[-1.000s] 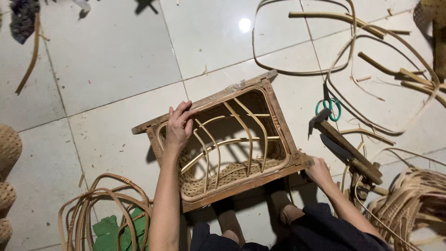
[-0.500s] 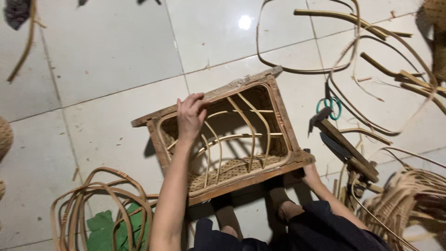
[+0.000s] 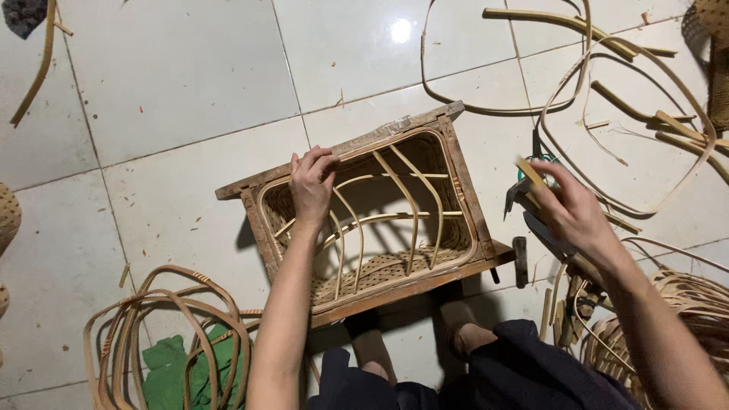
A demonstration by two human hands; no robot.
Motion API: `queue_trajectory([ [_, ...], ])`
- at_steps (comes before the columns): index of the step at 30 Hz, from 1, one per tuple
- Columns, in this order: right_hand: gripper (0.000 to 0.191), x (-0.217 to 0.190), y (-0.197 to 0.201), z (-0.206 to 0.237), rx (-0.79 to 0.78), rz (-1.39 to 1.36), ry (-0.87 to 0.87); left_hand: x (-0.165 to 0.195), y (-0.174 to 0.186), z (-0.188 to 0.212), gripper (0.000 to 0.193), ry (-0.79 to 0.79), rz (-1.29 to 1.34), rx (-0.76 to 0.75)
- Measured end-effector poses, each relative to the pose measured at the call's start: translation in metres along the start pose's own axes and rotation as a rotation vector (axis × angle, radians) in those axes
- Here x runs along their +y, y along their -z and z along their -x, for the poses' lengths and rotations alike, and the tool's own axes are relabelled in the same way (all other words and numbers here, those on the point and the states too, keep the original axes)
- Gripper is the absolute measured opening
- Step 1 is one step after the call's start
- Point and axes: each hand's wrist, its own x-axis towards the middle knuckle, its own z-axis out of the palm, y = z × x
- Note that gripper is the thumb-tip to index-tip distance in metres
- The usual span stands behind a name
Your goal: The person inserts thin bamboo strips into a rectangular basket frame, bending and tucking them into the side slots. They use a hammer to tap the strips into place and adjust the frame orientation as needed.
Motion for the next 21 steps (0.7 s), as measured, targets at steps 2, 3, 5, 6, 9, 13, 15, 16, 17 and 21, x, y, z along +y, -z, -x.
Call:
queue_trajectory([
  [2, 0.038, -0.058, -0.005, -0.002, -0.121, -0.303, 0.314, -0.003, -0.003, 0.001, 0.023, -0.003, 0.004, 0.001],
  [3, 0.036, -0.085, -0.016, -0.011, -0.172, -0.259, 0.414, -0.005, -0.005, 0.001, 0.024, 0.002, 0.006, -0.003],
  [5, 0.035, -0.128, -0.046, -0.028, -0.193, -0.221, 0.488, -0.006, -0.007, 0.002, 0.023, 0.0, -0.004, -0.001],
  [6, 0.035, -0.142, -0.068, -0.035, -0.161, -0.226, 0.456, -0.006, -0.008, 0.002, 0.023, -0.006, -0.012, 0.001],
  [9, 0.027, -0.168, -0.14, -0.063, -0.118, -0.278, 0.535, -0.001, -0.008, 0.0, 0.021, -0.016, -0.029, 0.003],
  [13, 0.037, -0.155, -0.195, -0.084, -0.031, -0.298, 0.521, 0.011, 0.0, -0.002, 0.022, -0.013, -0.014, 0.009],
  [15, 0.04, -0.145, -0.207, -0.09, -0.029, -0.318, 0.463, 0.017, 0.006, -0.004, 0.021, -0.008, 0.004, -0.005],
  [16, 0.042, -0.14, -0.21, -0.092, -0.026, -0.326, 0.434, 0.02, 0.009, -0.004, 0.021, -0.006, 0.014, -0.012],
  [17, 0.043, -0.137, -0.213, -0.094, -0.04, -0.317, 0.411, 0.023, 0.011, -0.004, 0.021, -0.006, 0.017, -0.005],
  [21, 0.042, -0.133, -0.223, -0.1, -0.045, -0.32, 0.446, 0.026, 0.014, -0.003, 0.023, -0.004, 0.03, 0.001],
])
